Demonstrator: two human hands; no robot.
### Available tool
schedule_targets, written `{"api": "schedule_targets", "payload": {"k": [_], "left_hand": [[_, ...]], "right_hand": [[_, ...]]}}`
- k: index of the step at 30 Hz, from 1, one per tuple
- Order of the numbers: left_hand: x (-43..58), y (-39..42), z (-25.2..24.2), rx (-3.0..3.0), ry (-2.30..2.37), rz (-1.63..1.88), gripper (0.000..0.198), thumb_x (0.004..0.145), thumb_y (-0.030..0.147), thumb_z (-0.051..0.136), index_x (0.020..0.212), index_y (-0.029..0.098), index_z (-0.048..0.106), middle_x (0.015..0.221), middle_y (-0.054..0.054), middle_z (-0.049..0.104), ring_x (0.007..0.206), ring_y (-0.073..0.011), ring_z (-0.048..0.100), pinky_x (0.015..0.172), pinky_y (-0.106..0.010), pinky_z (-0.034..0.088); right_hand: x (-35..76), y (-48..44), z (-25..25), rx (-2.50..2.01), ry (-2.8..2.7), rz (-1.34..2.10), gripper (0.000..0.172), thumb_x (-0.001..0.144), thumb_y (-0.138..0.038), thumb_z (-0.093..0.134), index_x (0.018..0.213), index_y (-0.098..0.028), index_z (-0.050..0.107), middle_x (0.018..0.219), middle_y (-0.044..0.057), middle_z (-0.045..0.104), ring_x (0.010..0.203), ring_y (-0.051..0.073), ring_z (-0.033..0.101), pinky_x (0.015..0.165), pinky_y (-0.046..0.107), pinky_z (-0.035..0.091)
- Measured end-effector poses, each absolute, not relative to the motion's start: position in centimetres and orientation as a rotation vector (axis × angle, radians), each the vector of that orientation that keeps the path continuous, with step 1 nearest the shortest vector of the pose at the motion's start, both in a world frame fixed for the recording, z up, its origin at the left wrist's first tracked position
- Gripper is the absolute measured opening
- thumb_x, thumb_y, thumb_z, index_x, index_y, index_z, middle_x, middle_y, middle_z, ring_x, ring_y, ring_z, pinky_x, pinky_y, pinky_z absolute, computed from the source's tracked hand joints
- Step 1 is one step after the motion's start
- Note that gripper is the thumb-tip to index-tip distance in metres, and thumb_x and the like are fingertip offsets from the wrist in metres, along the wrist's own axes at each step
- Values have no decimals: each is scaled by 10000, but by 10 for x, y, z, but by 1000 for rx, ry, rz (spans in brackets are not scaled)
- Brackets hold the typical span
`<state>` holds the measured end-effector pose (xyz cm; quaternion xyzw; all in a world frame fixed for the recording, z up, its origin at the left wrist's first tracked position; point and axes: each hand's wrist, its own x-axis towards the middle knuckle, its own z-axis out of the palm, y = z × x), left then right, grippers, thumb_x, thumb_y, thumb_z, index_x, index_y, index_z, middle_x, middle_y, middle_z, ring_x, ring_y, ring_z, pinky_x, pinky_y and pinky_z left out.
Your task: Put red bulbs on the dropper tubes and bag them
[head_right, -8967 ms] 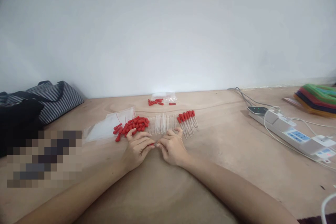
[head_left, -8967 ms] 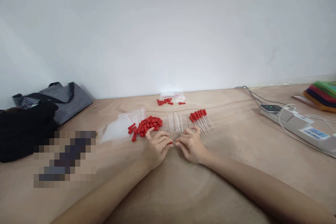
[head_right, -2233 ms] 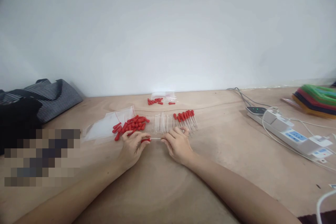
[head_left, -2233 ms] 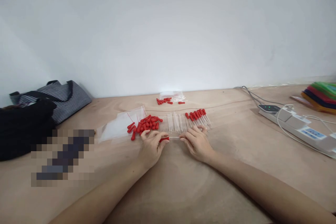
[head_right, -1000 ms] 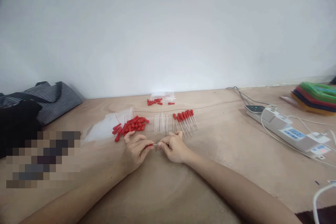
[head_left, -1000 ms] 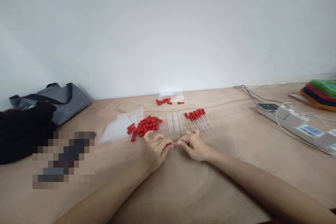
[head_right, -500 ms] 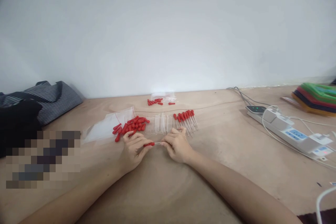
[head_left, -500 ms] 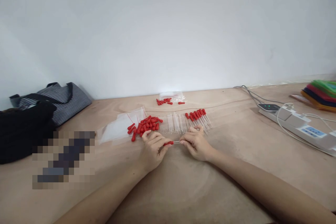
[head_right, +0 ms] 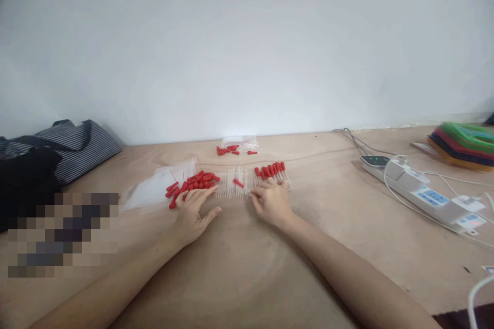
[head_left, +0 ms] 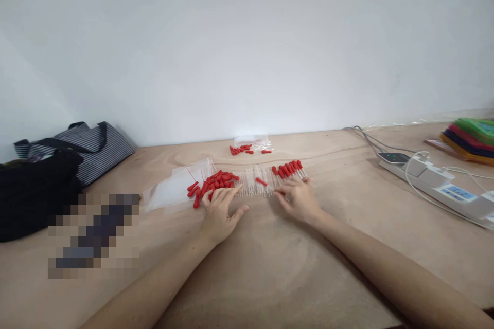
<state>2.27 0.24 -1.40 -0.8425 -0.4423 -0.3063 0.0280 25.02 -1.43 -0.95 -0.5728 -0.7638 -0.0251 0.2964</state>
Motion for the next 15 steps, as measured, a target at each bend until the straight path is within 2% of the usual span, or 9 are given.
{"api": "schedule_targets", "payload": {"k": [5,9,15], "left_hand": [[21,5,-15,-2583,-1391,-863,242,785,371,508,995,269,572,976,-31,624,976,-232,493,914,-470,176],[22,5,-15,-2573,-1385,-859,151,770,324,529,883,265,610,944,-24,629,961,-231,500,905,-484,178],[22,6,-15,-2544,-1402,-883,100,751,297,554,805,259,630,920,-24,626,941,-226,504,899,-486,185]], "right_hand": [[258,8,-13,-1990,-1674,-76,226,784,-306,432,821,-213,635,660,36,631,802,208,505,706,333,190],[252,19,-13,-2108,-1668,-93,214,766,-249,420,872,-188,596,703,55,632,813,218,523,731,353,198],[247,27,-13,-2138,-1700,-74,181,758,-229,414,805,-177,581,719,67,626,817,221,524,740,369,212]]}}
